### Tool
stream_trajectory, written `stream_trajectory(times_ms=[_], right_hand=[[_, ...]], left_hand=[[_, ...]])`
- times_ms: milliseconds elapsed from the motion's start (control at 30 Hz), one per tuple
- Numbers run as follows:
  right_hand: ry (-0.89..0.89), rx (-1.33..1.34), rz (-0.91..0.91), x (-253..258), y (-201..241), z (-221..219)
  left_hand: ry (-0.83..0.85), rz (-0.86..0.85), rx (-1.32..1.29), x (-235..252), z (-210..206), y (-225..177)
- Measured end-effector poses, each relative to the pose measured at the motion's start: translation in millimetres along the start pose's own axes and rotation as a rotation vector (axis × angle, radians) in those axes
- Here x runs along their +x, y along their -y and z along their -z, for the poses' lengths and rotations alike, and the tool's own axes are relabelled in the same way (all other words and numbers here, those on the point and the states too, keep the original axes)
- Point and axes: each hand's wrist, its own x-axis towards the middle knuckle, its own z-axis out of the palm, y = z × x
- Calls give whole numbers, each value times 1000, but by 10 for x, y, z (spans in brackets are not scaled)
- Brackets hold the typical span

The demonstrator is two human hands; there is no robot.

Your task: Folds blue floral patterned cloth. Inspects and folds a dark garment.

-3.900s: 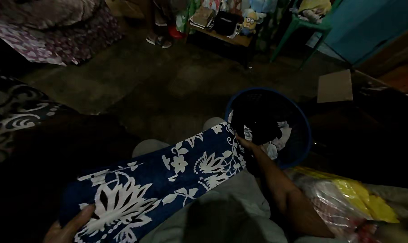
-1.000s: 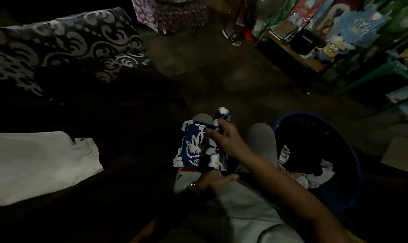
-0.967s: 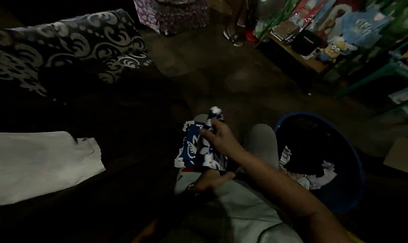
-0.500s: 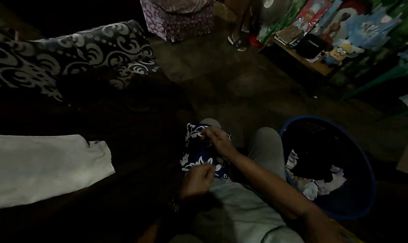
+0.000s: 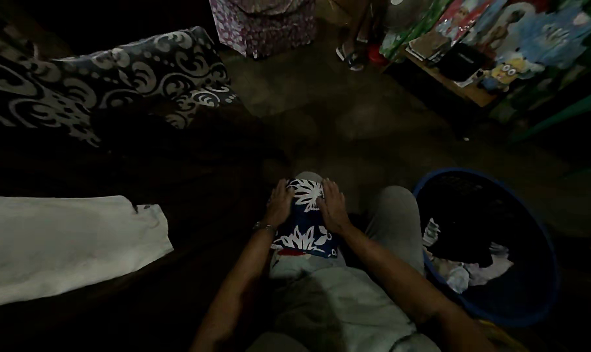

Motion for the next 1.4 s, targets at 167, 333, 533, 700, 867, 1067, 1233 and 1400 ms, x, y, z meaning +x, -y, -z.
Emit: stream_trajectory(times_ms=[167, 333, 533, 700, 867, 1067, 1233, 1400], right_hand=[[-41, 639, -424, -62, -149, 243], [-57, 769, -456, -63, -161, 319], [-120, 620, -345, -18, -93, 458], [-123, 338, -332, -36, -51, 372], [-213, -8, 202, -316, 194, -14], [-105, -132, 241, -289, 127, -219], [-197, -134, 174, -307, 83, -308], [-232, 84, -67, -373, 80, -307]], left_hand=[[-193, 287, -318, -292, 26, 34], [-147, 363, -168, -644, 139, 20], [-211, 261, -49, -879, 162, 105], [-230, 176, -62, -832, 111, 186], [-240, -255, 199, -688, -130, -93], [57, -257, 175, -286, -143, -218], [-32, -184, -19, -30, -213, 85], [-44, -124, -400, -299, -313, 306]])
